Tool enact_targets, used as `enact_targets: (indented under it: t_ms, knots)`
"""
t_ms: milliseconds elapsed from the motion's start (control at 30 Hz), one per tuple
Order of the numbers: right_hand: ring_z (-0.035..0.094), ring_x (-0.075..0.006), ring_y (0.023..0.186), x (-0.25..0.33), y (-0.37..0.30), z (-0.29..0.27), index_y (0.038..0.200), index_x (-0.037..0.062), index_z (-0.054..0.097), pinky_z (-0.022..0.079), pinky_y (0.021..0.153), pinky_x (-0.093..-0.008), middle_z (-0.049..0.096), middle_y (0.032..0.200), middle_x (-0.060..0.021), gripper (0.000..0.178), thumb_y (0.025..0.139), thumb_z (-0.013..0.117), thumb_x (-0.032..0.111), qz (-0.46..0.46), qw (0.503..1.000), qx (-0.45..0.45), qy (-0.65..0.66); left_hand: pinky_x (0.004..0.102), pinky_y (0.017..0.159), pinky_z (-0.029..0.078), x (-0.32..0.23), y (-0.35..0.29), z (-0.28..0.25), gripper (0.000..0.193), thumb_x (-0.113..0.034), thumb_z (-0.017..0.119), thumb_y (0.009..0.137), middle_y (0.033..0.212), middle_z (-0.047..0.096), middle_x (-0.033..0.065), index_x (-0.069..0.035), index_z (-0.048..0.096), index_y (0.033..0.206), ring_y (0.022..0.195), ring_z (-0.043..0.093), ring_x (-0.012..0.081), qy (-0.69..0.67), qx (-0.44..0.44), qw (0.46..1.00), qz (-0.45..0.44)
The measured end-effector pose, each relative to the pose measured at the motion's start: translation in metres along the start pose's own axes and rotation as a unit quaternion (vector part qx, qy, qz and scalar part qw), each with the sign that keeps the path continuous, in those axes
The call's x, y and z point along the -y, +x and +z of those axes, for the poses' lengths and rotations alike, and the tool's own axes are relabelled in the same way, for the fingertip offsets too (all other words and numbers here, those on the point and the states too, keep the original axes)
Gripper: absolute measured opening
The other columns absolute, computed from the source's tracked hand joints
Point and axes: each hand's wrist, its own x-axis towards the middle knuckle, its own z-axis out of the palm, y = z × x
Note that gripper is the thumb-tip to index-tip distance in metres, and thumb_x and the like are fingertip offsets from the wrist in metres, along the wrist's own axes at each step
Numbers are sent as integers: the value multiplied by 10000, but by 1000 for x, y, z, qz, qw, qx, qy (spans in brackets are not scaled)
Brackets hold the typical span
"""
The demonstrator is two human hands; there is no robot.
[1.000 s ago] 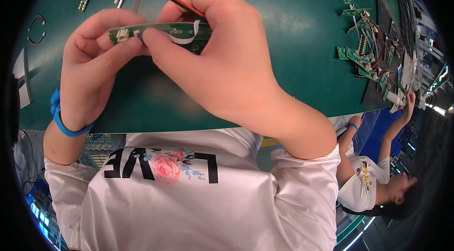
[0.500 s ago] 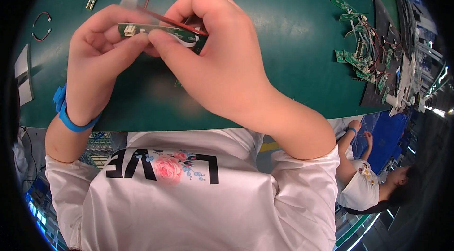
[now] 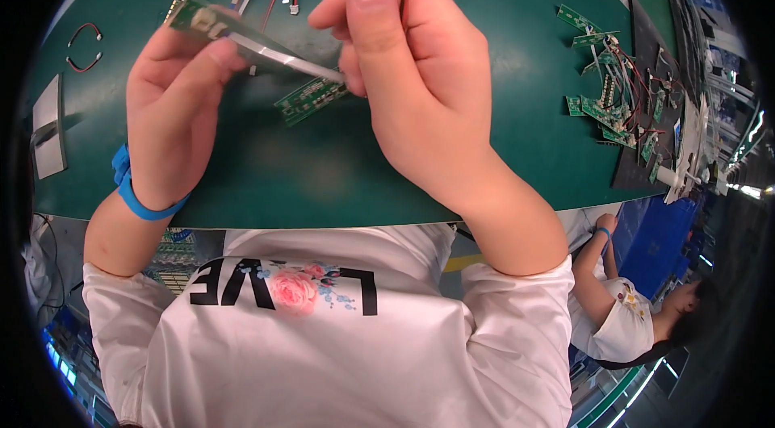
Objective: The person assembles electronic components by hand, connecting small cables to circuit boards.
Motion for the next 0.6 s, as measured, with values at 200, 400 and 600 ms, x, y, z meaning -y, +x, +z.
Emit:
enact_targets:
  t_ms: [200, 400, 600]
  knots:
    - [318, -49, 513, 8, 0, 7, 1036, -49, 482, 316, 477, -195, 474, 831, -63, 473, 1012, 266, 371, -72, 996, 52, 2, 314, 889, 441, 5, 9, 5, 259, -25, 494, 908, 1090, 608, 121, 27, 489, 1162, 1002, 568, 166, 71, -59, 989, 119]
    - [468, -63, 599, 6, -4, 12, 984, -47, 522, 388, 547, -190, 568, 819, -82, 174, 971, 423, 96, -127, 981, 31, -146, 207, 778, 453, 2, -6, 16, 388, 21, 510, 896, 995, 633, 92, 14, 357, 1253, 871, 581, 91, 93, -1, 994, 61]
    - [529, -126, 574, 2, -4, 17, 875, -42, 585, 413, 495, -221, 598, 710, -76, 54, 829, 613, -41, -187, 947, 18, -262, 158, 721, 431, -8, -8, 20, 424, 77, 499, 867, 1049, 609, 69, 24, 412, 1279, 865, 548, 38, 192, 44, 980, 34]
